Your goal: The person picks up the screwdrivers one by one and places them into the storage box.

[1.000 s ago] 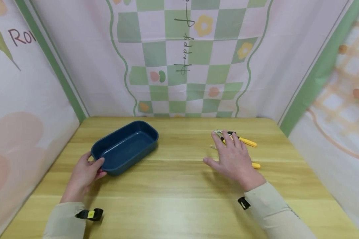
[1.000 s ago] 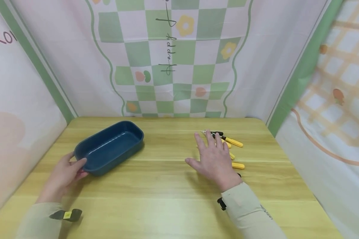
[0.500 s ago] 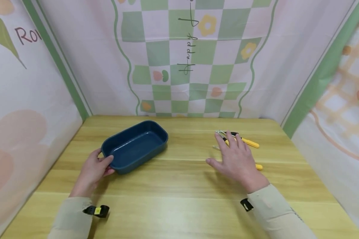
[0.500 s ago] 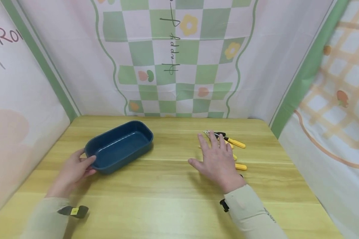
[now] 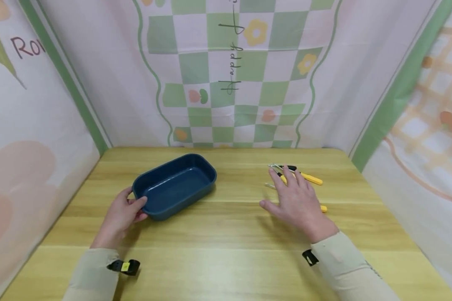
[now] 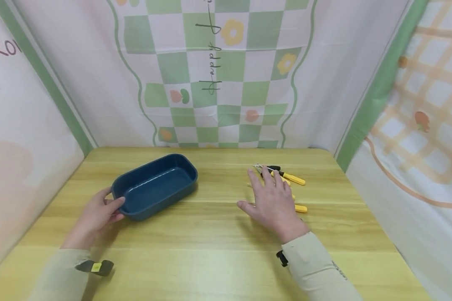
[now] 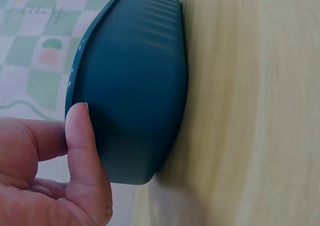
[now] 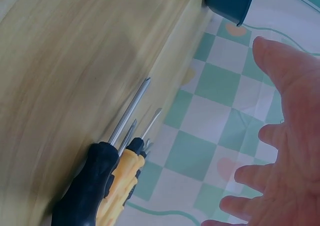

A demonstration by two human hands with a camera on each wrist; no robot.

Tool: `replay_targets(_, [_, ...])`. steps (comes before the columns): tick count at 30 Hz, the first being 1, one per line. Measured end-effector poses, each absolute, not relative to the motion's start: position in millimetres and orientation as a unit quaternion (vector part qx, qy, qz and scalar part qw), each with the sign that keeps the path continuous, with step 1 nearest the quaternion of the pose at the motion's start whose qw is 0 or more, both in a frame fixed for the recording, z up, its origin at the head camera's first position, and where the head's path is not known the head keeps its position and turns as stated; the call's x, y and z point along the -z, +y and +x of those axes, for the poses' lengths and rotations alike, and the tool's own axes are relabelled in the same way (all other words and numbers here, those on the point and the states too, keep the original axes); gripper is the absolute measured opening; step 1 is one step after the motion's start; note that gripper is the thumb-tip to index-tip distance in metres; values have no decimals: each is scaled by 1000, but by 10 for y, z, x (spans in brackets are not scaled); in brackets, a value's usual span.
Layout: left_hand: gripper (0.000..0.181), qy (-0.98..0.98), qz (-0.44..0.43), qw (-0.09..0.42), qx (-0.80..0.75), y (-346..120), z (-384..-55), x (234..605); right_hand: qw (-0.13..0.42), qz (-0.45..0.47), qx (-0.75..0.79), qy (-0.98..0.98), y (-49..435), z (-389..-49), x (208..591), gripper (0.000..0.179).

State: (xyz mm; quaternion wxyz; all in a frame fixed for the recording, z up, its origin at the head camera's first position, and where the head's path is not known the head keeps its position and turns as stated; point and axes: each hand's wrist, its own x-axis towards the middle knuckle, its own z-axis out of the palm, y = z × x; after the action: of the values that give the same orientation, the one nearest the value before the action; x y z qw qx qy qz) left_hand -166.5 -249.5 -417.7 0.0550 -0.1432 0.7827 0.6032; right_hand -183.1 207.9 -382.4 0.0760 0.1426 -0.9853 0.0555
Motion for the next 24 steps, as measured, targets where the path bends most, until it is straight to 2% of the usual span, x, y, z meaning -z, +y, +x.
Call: replay_targets(24, [72,801,-119,65,-583,-2319,-1688,4142,73,152,-67,-983,2303,-1741,3846,100])
